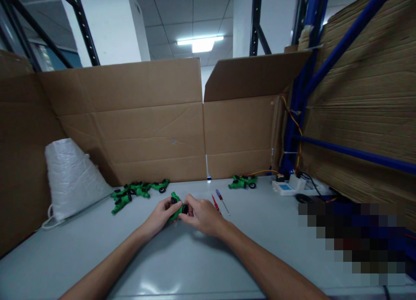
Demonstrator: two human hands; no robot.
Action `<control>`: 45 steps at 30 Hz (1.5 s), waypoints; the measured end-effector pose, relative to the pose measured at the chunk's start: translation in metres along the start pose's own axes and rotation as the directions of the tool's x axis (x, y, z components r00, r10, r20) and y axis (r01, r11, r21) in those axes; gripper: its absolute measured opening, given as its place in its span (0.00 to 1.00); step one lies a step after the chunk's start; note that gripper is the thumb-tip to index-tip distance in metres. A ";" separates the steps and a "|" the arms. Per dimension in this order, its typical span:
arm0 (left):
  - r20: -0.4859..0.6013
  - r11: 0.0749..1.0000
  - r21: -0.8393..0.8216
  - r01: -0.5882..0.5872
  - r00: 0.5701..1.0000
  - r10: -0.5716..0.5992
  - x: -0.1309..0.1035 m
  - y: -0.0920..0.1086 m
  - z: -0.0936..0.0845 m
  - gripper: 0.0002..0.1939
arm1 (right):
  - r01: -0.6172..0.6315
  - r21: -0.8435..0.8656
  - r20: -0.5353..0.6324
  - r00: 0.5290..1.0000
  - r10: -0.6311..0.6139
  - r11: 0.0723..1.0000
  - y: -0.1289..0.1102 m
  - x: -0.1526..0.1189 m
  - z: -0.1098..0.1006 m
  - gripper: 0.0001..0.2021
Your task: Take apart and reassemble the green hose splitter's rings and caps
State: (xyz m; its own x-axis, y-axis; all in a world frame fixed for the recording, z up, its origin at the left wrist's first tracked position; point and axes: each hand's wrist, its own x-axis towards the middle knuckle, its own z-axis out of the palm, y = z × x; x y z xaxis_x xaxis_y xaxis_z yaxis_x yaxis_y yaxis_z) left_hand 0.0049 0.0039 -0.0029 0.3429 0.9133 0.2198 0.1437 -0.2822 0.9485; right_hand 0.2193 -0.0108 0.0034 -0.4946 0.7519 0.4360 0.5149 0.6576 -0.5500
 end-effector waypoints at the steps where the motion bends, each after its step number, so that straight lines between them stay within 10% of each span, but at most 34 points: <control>1: 0.002 1.000 -0.005 -0.007 1.000 0.007 -0.001 0.001 0.001 0.27 | -0.005 -0.013 -0.001 1.000 0.005 1.000 0.000 0.000 0.000 0.11; 45: -0.006 0.995 -0.038 0.092 0.996 -0.092 -0.001 -0.003 0.002 0.27 | 0.041 -0.111 0.103 0.994 -0.029 0.993 0.009 0.001 -0.006 0.14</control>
State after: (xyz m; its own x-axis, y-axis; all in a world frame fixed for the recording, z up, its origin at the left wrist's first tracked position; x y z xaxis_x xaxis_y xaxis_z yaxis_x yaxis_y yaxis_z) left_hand 0.0059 0.0030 -0.0069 0.3222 0.9373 0.1331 0.1390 -0.1859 0.9727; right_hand 0.2275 -0.0043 0.0031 -0.5791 0.7235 0.3757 0.5690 0.6888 -0.4493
